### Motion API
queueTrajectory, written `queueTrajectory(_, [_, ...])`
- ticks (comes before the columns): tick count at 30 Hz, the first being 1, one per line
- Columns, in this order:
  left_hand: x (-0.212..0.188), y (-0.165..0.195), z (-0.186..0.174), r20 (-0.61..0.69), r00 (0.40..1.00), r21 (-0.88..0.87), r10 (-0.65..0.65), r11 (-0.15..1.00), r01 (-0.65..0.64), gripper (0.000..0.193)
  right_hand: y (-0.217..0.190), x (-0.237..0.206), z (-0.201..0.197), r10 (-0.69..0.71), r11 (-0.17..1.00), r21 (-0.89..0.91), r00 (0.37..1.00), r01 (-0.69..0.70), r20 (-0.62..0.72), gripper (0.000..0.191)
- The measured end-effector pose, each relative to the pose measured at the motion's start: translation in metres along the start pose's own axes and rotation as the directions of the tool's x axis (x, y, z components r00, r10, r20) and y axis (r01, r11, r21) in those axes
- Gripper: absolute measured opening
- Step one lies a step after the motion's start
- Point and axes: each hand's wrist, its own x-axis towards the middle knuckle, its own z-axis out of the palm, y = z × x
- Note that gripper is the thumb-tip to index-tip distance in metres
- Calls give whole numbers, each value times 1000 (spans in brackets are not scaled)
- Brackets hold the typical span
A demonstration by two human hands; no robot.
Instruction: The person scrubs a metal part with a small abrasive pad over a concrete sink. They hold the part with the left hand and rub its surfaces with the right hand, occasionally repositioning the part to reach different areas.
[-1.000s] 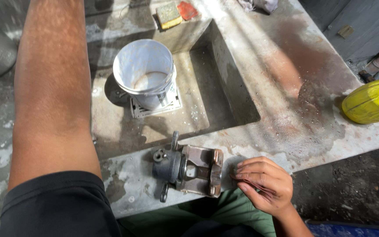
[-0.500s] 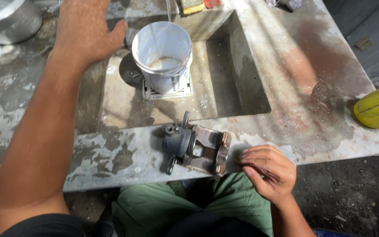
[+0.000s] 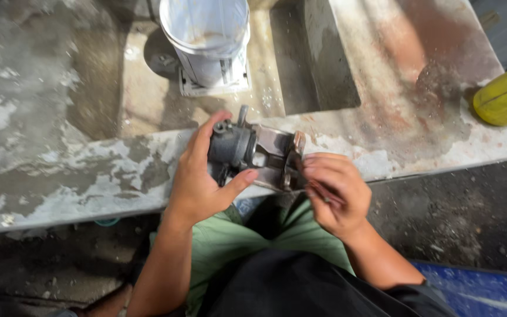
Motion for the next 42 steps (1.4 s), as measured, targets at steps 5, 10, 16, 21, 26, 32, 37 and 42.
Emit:
queueTrajectory(5, [-6, -7, 8, -23, 999, 202, 43, 979, -38, 87, -6, 1, 3, -186, 982, -12, 977, 188, 101, 28])
queueTrajectory(10, [-6, -10, 7, -3, 998, 260, 68, 963, -64, 87, -4, 3, -6, -141, 988, -36, 971, 151, 191, 32])
queueTrajectory(16, [-7, -9, 8, 2, 998, 265, 56, 963, -55, 88, 1, 6, -8, -190, 981, 9, 958, 193, 213, 31])
queueTrajectory(21, [-8, -8, 7, 4, 1000, 249, 25, 968, -25, 87, 1, 7, -8, -175, 984, 19, 957, 175, 232, 29])
queueTrajectory(26, [-6, -11, 7, 27, 996, 257, 82, 963, -87, 89, 2, 8, -6, -202, 979, 82, 956, 189, 213, 29])
queueTrajectory(32, [-9, -14, 5, 41, 996, 274, 78, 958, -86, 91, 2, 5, -5, -190, 981, 82, 950, 175, 249, 27])
queueTrajectory(37, [-10, -15, 5, 50, 996, 270, 69, 960, -80, 90, 3, 1, -6, -163, 987, 48, 953, 156, 254, 28])
queueTrajectory(42, [-11, -16, 7, 45, 996, 275, 75, 958, -84, 93, 4, 0, -16, -119, 989, -46, 938, 142, 326, 25])
